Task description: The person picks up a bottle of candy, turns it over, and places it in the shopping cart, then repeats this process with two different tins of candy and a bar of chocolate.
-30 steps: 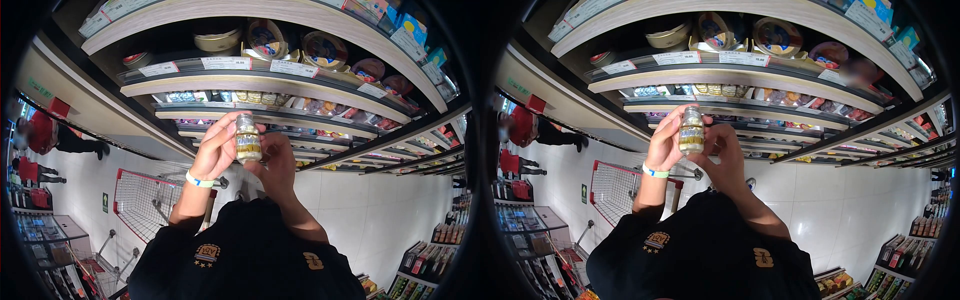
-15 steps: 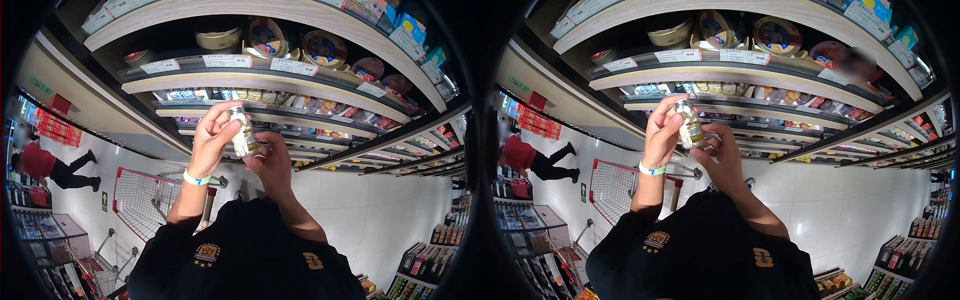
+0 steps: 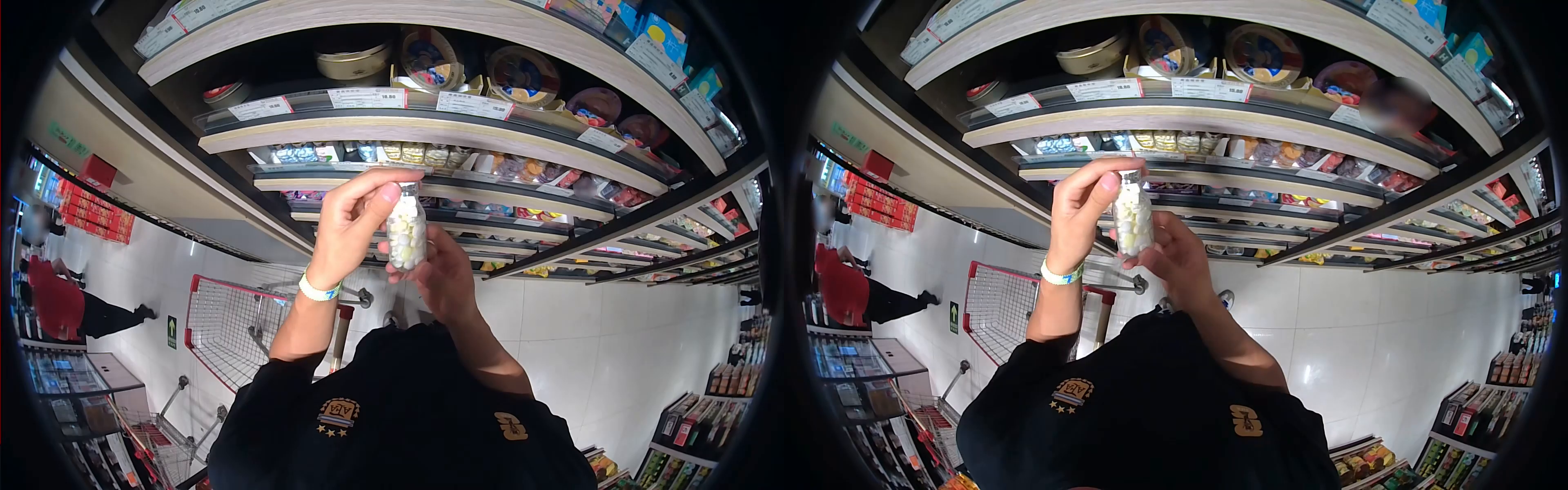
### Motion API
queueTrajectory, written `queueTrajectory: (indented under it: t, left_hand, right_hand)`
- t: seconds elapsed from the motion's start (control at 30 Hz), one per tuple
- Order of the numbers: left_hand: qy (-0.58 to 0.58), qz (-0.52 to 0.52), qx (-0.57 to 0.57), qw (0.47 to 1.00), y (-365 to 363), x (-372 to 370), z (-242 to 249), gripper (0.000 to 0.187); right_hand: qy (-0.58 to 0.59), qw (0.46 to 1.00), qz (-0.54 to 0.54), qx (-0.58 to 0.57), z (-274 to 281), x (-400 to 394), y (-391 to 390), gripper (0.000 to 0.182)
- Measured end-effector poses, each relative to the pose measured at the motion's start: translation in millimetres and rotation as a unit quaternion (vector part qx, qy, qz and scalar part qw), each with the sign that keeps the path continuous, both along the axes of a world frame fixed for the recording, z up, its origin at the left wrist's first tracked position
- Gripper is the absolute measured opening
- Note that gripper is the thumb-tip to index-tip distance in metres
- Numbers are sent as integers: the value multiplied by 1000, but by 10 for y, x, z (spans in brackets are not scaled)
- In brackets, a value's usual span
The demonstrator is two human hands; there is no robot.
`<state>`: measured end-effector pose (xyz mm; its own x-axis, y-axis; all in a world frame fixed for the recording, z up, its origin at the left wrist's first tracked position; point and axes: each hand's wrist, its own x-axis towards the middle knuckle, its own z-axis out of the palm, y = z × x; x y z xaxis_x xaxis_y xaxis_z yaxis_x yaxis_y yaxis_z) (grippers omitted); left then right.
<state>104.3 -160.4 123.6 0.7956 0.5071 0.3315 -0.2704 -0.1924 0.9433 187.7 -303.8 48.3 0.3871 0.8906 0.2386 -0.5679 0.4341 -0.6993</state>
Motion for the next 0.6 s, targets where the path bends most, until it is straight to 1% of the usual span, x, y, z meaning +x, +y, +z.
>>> queueTrajectory:
  t: [0.03,0.1,0.13,0.17,0.2,0.23,0.27,0.33,0.4,0.43,0.57,0.6]
  left_hand:
    - [0,-1,0,1000,15,9,-34,34]
    - [-74,-70,-50,994,53,22,-119,34]
    - [-73,-70,-50,994,56,20,-137,34]
    - [-88,-86,-64,990,54,17,-152,35]
    - [-103,-101,-78,986,49,14,-161,37]
    - [-103,-101,-78,986,40,12,-154,37]
    - [-109,-105,-95,984,27,11,-138,36]
    - [-115,-108,-112,981,17,6,-133,36]
    - [-124,-126,-154,972,17,5,-150,35]
    - [-124,-126,-154,972,13,3,-155,35]
    - [-123,-134,-179,967,3,-13,-179,34]
    - [-127,-138,-182,965,0,-18,-184,34]
  right_hand:
    - [-24,999,-23,-16,33,-14,-5,62]
    - [-40,998,-41,-23,10,-27,-24,65]
    - [-57,996,-59,-30,17,-35,-27,69]
    - [-56,996,-59,-30,38,-40,-36,69]
    - [-43,998,-52,-18,76,-47,-53,62]
    - [-31,999,-43,-5,117,-53,-60,58]
    - [-31,999,-43,-5,139,-59,-65,58]
    - [-59,995,-84,-6,171,-75,-75,65]
    - [-65,993,-94,-3,200,-80,-70,66]
    - [-71,992,-104,-1,206,-82,-70,67]
    - [-59,994,-92,6,167,-88,-85,68]
    - [-81,992,-97,-4,138,-86,-87,69]
